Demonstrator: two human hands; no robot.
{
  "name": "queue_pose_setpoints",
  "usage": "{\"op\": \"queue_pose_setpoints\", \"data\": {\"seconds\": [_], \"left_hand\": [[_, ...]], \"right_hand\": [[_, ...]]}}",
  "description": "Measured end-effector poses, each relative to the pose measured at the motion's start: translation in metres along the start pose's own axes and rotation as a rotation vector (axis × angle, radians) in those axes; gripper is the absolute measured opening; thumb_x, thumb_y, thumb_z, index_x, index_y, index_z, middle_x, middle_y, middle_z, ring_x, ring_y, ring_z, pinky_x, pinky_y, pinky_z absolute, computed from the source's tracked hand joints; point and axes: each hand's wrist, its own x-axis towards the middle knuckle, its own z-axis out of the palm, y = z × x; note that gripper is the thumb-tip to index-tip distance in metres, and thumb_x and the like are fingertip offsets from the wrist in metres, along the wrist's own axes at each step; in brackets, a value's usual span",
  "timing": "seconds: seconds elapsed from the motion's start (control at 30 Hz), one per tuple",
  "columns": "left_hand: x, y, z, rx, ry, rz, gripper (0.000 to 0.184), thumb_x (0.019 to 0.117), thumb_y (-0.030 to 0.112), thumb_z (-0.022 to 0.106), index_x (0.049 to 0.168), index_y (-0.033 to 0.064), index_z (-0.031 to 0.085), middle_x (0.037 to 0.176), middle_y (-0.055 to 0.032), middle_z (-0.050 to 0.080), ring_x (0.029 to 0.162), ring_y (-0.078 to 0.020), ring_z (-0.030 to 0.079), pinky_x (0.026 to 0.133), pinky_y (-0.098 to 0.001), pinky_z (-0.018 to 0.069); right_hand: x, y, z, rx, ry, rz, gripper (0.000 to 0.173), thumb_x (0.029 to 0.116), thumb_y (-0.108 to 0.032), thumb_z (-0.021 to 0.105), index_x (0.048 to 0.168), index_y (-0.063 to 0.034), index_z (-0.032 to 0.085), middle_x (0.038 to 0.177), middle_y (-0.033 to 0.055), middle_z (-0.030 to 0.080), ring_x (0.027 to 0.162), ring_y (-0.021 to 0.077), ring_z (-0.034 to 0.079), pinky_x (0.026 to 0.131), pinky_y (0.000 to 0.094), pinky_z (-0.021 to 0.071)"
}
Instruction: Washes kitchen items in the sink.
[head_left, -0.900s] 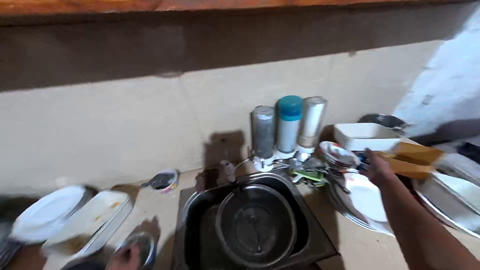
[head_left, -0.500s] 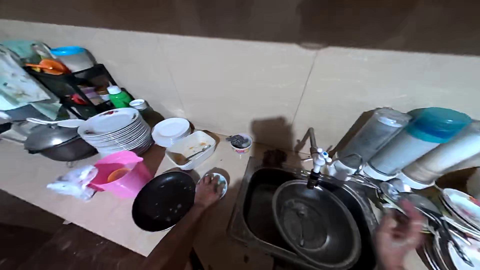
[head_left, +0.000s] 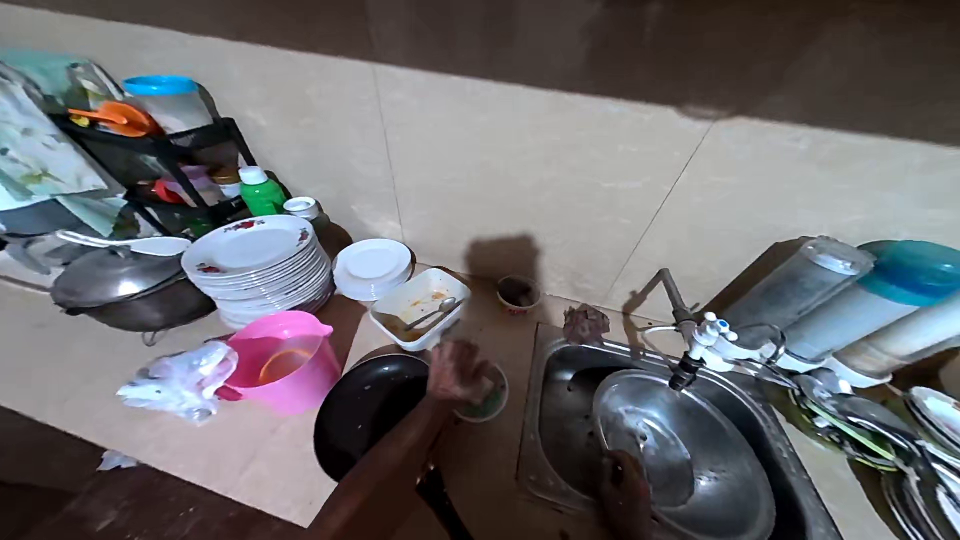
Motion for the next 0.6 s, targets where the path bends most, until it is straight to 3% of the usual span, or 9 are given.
{"op": "queue_pose_setpoints", "data": {"seconds": [0.07, 0.13, 0.2, 0.3, 0.4, 0.5, 0.6], "left_hand": [[0.018, -0.020, -0.020, 0.125, 0.043, -0.154, 0.052, 0.0978, 0.034, 0.062, 0.138, 0.0004, 0.059, 0.141, -0.0290, 0.057, 0.135, -0.0498, 0.048, 0.110, -0.0658, 0.0360], [0.035, -0.043, -0.034, 0.259, -0.141, -0.340, 0.053, 0.1012, 0.029, 0.059, 0.147, 0.0024, 0.052, 0.147, -0.0283, 0.052, 0.143, -0.0491, 0.041, 0.116, -0.0671, 0.0268], [0.046, -0.058, -0.039, 0.349, -0.397, -0.409, 0.041, 0.1065, 0.025, 0.050, 0.141, 0.0047, 0.057, 0.141, -0.0243, 0.060, 0.138, -0.0439, 0.049, 0.120, -0.0657, 0.0212], [0.051, -0.060, -0.042, 0.382, -0.521, -0.281, 0.039, 0.1095, 0.025, 0.044, 0.137, 0.0019, 0.060, 0.137, -0.0238, 0.062, 0.137, -0.0398, 0.051, 0.123, -0.0597, 0.0184], [0.044, -0.051, -0.051, 0.342, -0.452, -0.078, 0.036, 0.1092, 0.022, 0.046, 0.137, 0.0060, 0.063, 0.134, -0.0212, 0.065, 0.136, -0.0386, 0.053, 0.123, -0.0555, 0.0202], [0.034, -0.047, -0.052, 0.149, -0.285, 0.201, 0.030, 0.1055, 0.018, 0.053, 0.126, 0.0060, 0.071, 0.127, -0.0186, 0.070, 0.131, -0.0391, 0.057, 0.121, -0.0563, 0.0248], [0.041, -0.033, -0.044, -0.071, -0.307, 0.299, 0.027, 0.1024, 0.018, 0.059, 0.122, 0.0058, 0.074, 0.127, -0.0146, 0.071, 0.135, -0.0335, 0.055, 0.126, -0.0522, 0.0188]], "right_hand": [[-0.003, -0.001, 0.003, -0.043, 0.055, -0.020, 0.025, 0.0942, -0.007, 0.064, 0.111, 0.0112, 0.069, 0.118, 0.0341, 0.065, 0.107, 0.0500, 0.066, 0.093, 0.0593, 0.0541], [-0.005, -0.005, 0.004, -0.083, 0.079, -0.020, 0.024, 0.0945, -0.008, 0.064, 0.110, 0.0099, 0.070, 0.117, 0.0319, 0.066, 0.106, 0.0486, 0.066, 0.093, 0.0582, 0.0543], [-0.005, -0.009, 0.003, -0.097, 0.072, 0.011, 0.024, 0.0953, -0.007, 0.063, 0.110, 0.0101, 0.070, 0.115, 0.0312, 0.066, 0.107, 0.0477, 0.066, 0.094, 0.0574, 0.0541], [-0.004, -0.007, 0.004, -0.117, 0.084, 0.016, 0.023, 0.0951, -0.009, 0.063, 0.107, 0.0095, 0.071, 0.113, 0.0311, 0.067, 0.106, 0.0478, 0.066, 0.093, 0.0582, 0.0541], [-0.003, -0.006, 0.004, -0.115, 0.066, 0.035, 0.024, 0.0964, -0.011, 0.063, 0.107, 0.0077, 0.071, 0.112, 0.0294, 0.068, 0.106, 0.0464, 0.067, 0.094, 0.0580, 0.0539], [-0.003, -0.007, 0.003, -0.119, 0.048, 0.040, 0.024, 0.0960, -0.012, 0.064, 0.108, 0.0079, 0.071, 0.111, 0.0285, 0.068, 0.105, 0.0452, 0.067, 0.092, 0.0573, 0.0547], [-0.002, -0.009, 0.000, -0.107, -0.018, 0.062, 0.026, 0.0971, -0.013, 0.063, 0.110, 0.0089, 0.070, 0.115, 0.0303, 0.066, 0.111, 0.0473, 0.064, 0.096, 0.0587, 0.0524]]}}
